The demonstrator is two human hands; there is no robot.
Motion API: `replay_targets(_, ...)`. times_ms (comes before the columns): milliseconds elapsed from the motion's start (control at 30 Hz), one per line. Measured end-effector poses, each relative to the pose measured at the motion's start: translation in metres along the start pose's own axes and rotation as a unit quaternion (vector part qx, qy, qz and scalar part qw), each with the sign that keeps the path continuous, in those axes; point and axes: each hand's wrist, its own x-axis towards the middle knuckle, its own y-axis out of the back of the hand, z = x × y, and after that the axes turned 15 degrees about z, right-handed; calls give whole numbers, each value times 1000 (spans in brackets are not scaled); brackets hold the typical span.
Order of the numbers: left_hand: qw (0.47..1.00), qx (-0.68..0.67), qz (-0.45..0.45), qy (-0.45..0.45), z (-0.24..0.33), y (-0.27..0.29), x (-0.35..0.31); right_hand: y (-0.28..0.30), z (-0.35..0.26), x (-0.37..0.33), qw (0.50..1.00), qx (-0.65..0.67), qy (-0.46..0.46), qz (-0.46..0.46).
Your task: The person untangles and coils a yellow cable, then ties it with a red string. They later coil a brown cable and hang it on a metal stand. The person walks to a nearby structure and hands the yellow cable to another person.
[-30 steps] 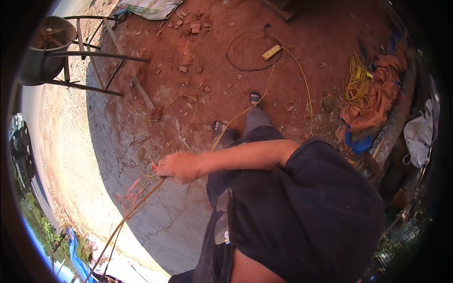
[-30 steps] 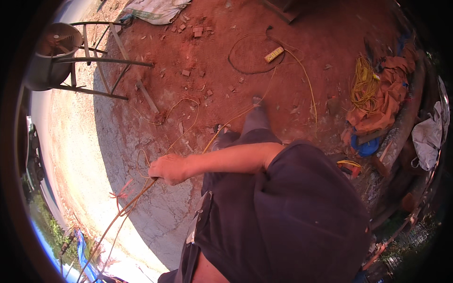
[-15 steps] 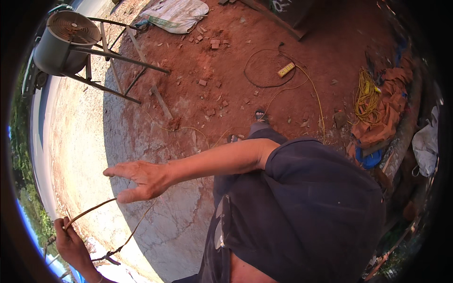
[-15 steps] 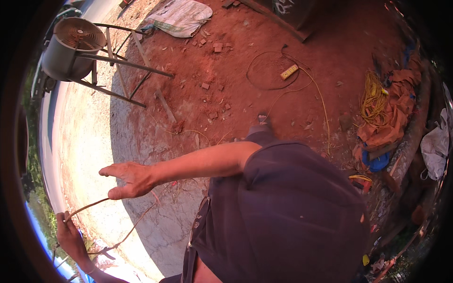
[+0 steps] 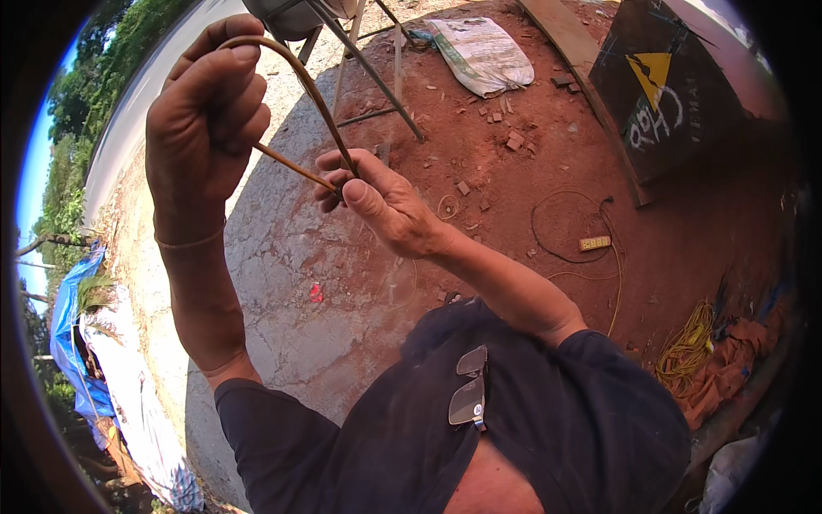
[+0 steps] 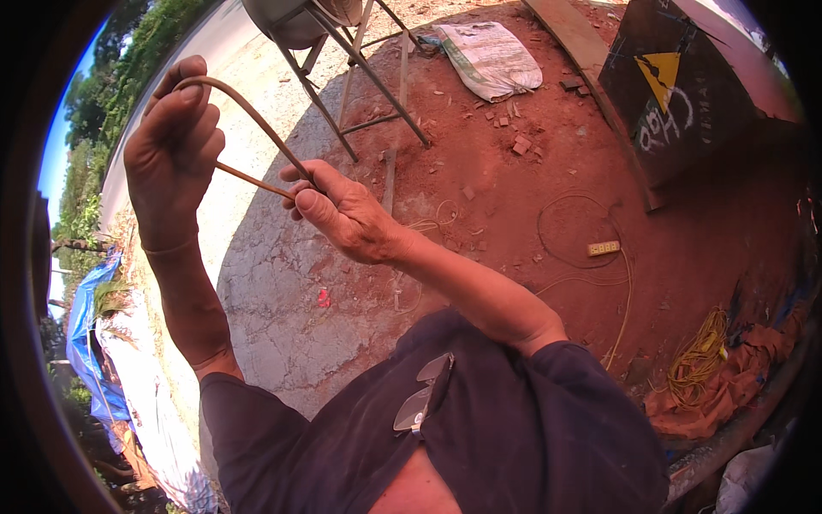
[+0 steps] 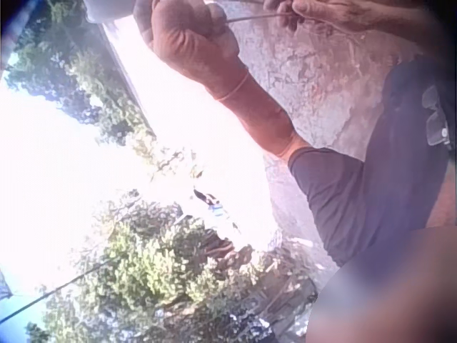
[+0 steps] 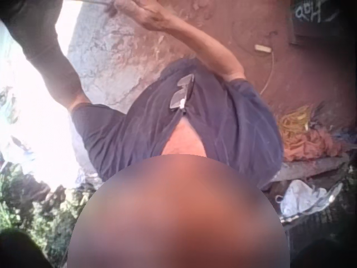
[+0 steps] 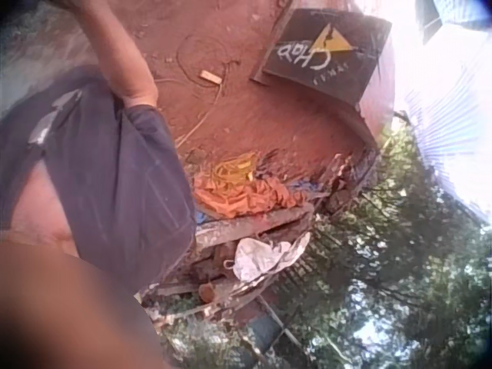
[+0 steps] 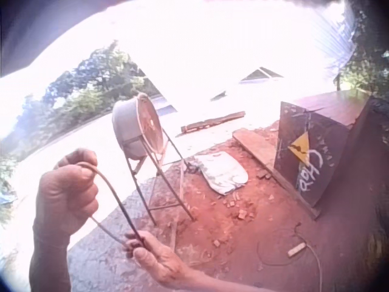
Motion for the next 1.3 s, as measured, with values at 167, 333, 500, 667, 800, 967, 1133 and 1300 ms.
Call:
replay_targets(167,992,-98,59,-59,67,60,106,34,18,-30,958,-249,-24,-143)
replay_targets(333,886,-114,421,-159,122,239,141,140,57,-89,901,-414,-111,-60)
replay_targets(500,783,-17,618,-72,55,415,25,258,28,-145,803,-530,-237,131)
replay_targets(667,683,479,547,60,-118,387,-87,252,-8,-132,838,-512,-142,120)
replay_targets(800,943,251,216,33,-235,202,-126,168,-4,-80,864,-491,-80,-76)
replay_targets(967,990,86,-12,109,-260,51,-127,84,-11,-38,886,-422,99,-162)
replay_targets(1133,923,383,-23,-2,-200,35,-124,120,-38,-43,813,-563,43,-144)
replay_targets(1300,762,582,-68,-276,-109,28,-118,153,-31,-79,764,-629,140,-34)
